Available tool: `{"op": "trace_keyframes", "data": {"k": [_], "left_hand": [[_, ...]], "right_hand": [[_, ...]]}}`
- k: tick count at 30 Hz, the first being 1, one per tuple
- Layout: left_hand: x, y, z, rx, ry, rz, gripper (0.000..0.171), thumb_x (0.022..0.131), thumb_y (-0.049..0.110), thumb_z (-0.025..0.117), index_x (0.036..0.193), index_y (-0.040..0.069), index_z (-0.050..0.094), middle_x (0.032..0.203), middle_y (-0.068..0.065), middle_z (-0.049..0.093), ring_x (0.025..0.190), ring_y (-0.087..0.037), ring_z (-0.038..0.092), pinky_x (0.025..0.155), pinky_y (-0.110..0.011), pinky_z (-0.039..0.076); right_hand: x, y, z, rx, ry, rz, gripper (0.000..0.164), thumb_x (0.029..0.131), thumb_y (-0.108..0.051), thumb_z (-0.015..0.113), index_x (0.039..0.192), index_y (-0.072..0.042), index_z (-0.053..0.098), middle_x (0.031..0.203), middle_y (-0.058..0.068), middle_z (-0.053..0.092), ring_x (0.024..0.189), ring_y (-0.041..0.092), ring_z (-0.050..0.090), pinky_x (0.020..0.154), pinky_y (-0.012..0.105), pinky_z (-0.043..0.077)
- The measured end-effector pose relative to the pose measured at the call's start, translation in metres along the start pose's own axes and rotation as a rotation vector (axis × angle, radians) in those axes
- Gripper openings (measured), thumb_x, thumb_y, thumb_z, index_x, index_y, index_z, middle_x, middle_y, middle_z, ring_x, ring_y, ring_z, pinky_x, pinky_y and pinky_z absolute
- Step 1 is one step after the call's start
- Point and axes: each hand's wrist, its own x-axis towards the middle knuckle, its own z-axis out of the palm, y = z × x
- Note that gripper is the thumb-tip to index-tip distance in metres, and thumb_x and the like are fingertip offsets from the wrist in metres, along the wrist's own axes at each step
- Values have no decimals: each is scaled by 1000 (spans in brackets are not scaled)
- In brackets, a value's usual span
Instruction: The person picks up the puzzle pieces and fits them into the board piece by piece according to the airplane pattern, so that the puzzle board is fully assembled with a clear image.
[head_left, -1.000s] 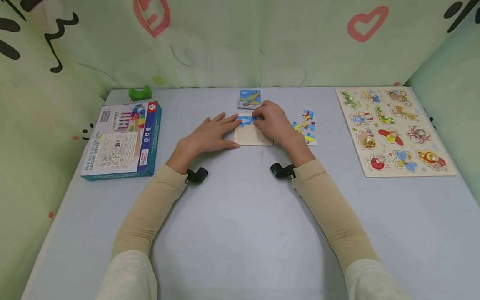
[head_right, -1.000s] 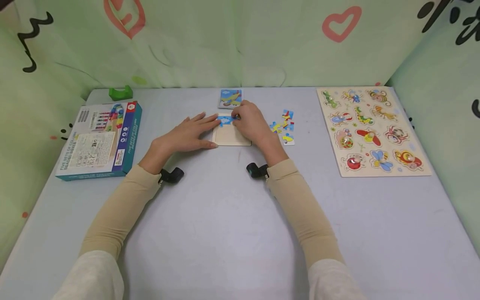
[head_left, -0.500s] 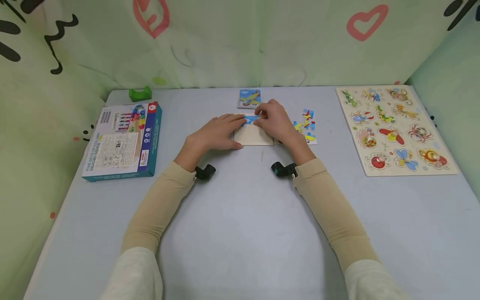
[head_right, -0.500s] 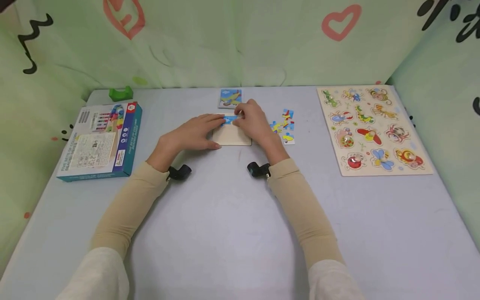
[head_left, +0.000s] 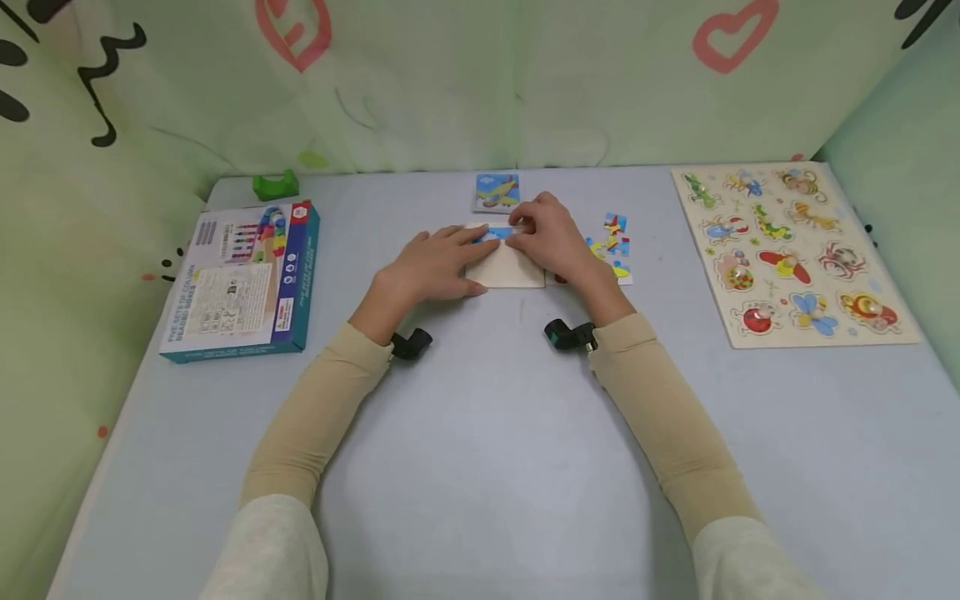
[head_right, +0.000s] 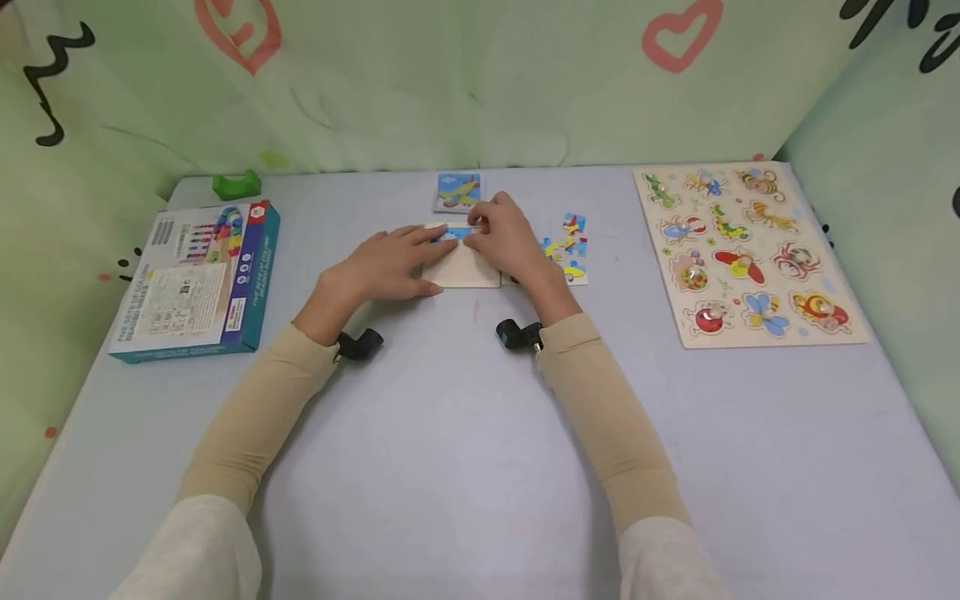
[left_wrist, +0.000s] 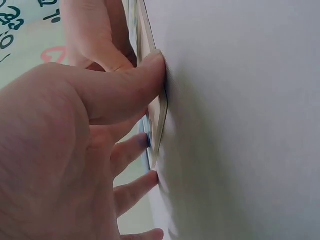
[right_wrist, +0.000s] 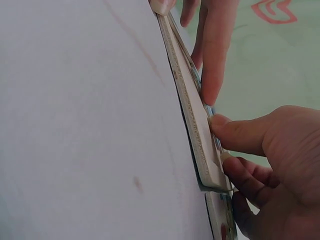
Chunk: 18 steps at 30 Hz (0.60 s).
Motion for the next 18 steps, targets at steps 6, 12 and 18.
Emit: {"op": "trace_keyframes", "data": {"k": [6, 12, 18], "left_hand": [[-1, 0, -1, -12, -15, -9, 75, 98, 55, 52, 160, 35, 16, 169, 8, 7, 157, -25, 10, 121, -60, 20], [1, 1, 1, -29, -22, -18, 75, 97, 54, 52, 160, 36, 14, 169, 9, 4, 157, -25, 7, 123, -59, 17], [0, -2, 1, -37, -25, -14, 76, 97, 55, 52, 160, 36, 14, 169, 10, 4, 157, -25, 6, 123, -59, 16]], "right_hand": [[-2, 3, -23, -30, -62, -15, 27, 95, -15, 62, 117, -1, 68, 106, 17, 57, 96, 28, 52, 85, 40, 44], [-19, 29, -59, -58, -17, 43, 29, 97, -11, 53, 121, 0, 67, 117, 18, 59, 107, 31, 52, 95, 46, 44], [-30, 62, -85, -67, 65, 114, 32, 96, -10, 53, 124, 0, 66, 129, 20, 56, 121, 37, 50, 104, 54, 40]]}}
